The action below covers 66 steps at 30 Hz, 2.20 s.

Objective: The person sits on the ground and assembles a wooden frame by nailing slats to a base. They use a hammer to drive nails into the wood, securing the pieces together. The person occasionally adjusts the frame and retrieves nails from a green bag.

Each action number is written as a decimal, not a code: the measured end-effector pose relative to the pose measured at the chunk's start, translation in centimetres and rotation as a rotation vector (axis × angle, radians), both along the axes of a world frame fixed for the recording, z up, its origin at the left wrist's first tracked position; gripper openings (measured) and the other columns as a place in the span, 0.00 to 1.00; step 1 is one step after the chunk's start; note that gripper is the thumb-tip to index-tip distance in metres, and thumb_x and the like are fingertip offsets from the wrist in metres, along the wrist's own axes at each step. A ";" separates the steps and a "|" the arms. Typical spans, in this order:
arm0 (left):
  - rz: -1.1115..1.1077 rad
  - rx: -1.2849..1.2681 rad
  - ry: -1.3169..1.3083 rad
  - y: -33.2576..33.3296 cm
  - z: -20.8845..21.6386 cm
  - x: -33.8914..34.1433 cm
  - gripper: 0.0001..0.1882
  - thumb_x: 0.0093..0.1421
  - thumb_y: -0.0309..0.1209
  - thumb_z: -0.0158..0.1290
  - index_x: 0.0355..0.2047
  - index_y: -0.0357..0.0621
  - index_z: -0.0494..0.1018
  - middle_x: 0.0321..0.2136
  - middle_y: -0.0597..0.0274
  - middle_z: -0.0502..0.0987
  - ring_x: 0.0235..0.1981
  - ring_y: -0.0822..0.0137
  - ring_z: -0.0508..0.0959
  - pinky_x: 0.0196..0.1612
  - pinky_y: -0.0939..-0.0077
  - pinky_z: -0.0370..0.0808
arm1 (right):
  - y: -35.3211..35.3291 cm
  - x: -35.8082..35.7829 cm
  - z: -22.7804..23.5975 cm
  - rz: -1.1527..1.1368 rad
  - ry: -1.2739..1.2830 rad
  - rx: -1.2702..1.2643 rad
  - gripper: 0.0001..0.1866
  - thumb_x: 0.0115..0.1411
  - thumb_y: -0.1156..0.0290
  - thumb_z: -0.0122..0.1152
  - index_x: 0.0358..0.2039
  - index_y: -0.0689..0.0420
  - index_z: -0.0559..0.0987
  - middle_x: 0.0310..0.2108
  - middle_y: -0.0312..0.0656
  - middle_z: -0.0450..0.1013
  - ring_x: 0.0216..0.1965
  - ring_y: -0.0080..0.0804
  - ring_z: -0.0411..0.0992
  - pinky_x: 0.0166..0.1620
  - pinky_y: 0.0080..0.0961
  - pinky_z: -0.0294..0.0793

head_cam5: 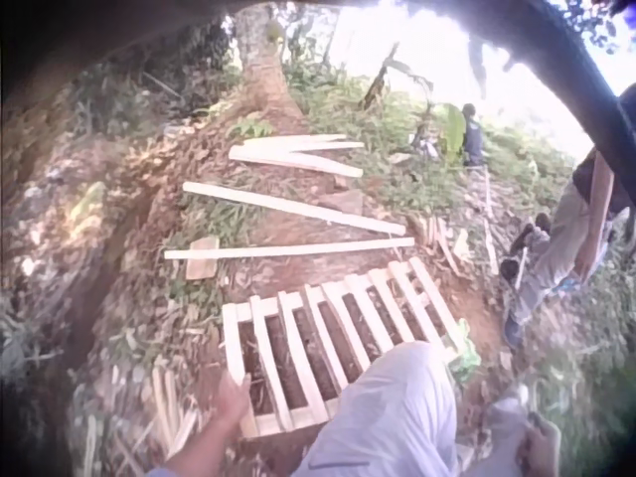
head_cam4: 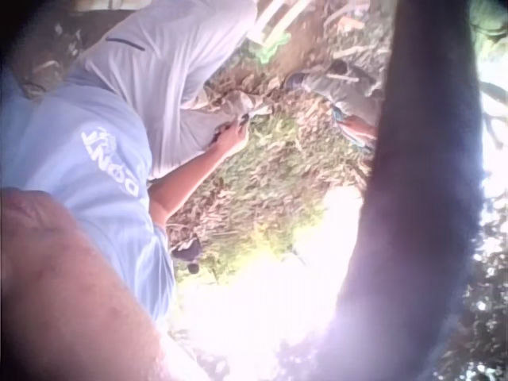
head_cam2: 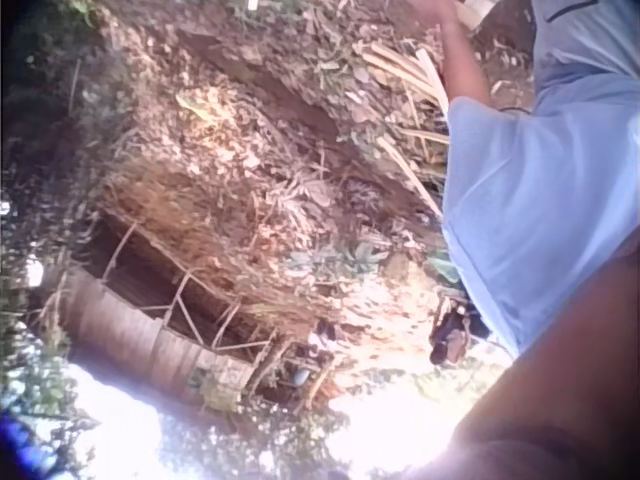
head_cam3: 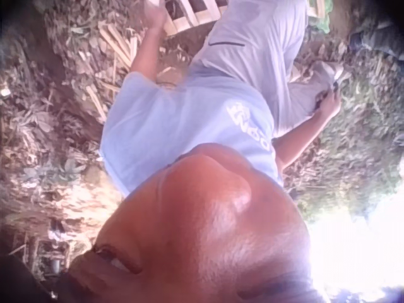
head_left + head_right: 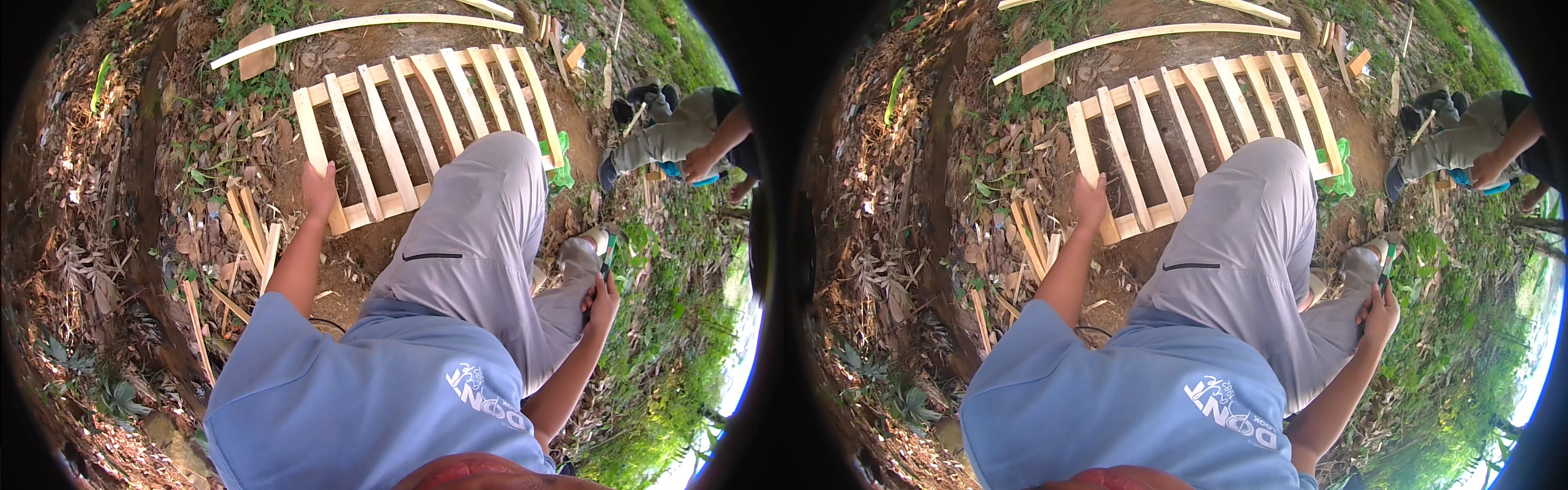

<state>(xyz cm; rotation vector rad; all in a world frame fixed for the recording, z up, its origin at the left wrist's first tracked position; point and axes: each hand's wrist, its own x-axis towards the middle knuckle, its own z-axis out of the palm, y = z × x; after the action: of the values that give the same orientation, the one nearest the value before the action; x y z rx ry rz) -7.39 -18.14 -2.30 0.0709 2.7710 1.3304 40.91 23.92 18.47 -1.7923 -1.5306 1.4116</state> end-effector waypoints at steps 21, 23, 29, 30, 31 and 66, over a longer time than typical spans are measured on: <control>0.188 0.062 0.142 0.9 0.2 1.1 0.34 0.75 0.38 0.48 0.72 0.28 0.53 0.60 0.40 0.67 0.62 0.46 0.68 0.69 0.55 0.61 | 1.0 -1.1 -0.3 0.033 -0.025 -0.053 0.21 0.74 0.64 0.62 0.64 0.55 0.77 0.22 0.30 0.65 0.16 0.16 0.60 0.17 0.19 0.62; 0.215 0.178 0.087 0.8 1.2 1.2 0.29 0.77 0.30 0.41 0.73 0.29 0.52 0.53 0.47 0.68 0.54 0.54 0.70 0.66 0.60 0.63 | 1.1 -1.0 -0.4 0.010 -0.041 -0.048 0.24 0.74 0.64 0.62 0.68 0.57 0.74 0.23 0.30 0.65 0.17 0.16 0.60 0.18 0.20 0.62; 0.120 -0.014 0.344 0.0 3.8 -1.7 0.24 0.74 0.20 0.40 0.69 0.32 0.64 0.44 0.52 0.69 0.46 0.56 0.71 0.56 0.59 0.69 | 0.8 -1.3 0.1 -0.019 -0.021 -0.063 0.22 0.75 0.65 0.60 0.65 0.58 0.75 0.23 0.30 0.64 0.17 0.16 0.60 0.17 0.20 0.62; 0.078 -0.076 0.325 0.0 4.8 -2.4 0.24 0.73 0.19 0.40 0.69 0.34 0.65 0.43 0.51 0.69 0.45 0.56 0.71 0.55 0.59 0.70 | 0.7 -1.3 0.3 -0.014 -0.009 -0.059 0.21 0.75 0.65 0.60 0.64 0.58 0.76 0.23 0.30 0.64 0.17 0.16 0.60 0.17 0.20 0.62; 0.057 -0.143 0.351 0.5 5.6 -3.2 0.26 0.71 0.16 0.41 0.68 0.37 0.68 0.44 0.51 0.68 0.45 0.54 0.71 0.56 0.60 0.70 | 0.6 -1.3 0.3 -0.010 0.003 -0.054 0.20 0.75 0.66 0.60 0.63 0.58 0.77 0.23 0.30 0.64 0.17 0.16 0.60 0.17 0.20 0.62; -0.171 0.063 0.412 10.4 7.5 -19.1 0.13 0.69 0.27 0.58 0.52 0.38 0.82 0.38 0.53 0.83 0.38 0.58 0.82 0.45 0.67 0.78 | 0.1 -0.9 0.7 -0.020 -0.164 0.014 0.25 0.73 0.71 0.60 0.70 0.53 0.75 0.20 0.30 0.64 0.13 0.17 0.58 0.15 0.21 0.61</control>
<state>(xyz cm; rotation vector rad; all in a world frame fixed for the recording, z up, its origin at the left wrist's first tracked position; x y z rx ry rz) -26.48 -7.71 5.22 0.6392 2.9526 1.5009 40.03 24.02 19.20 -1.9502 -1.5936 1.2686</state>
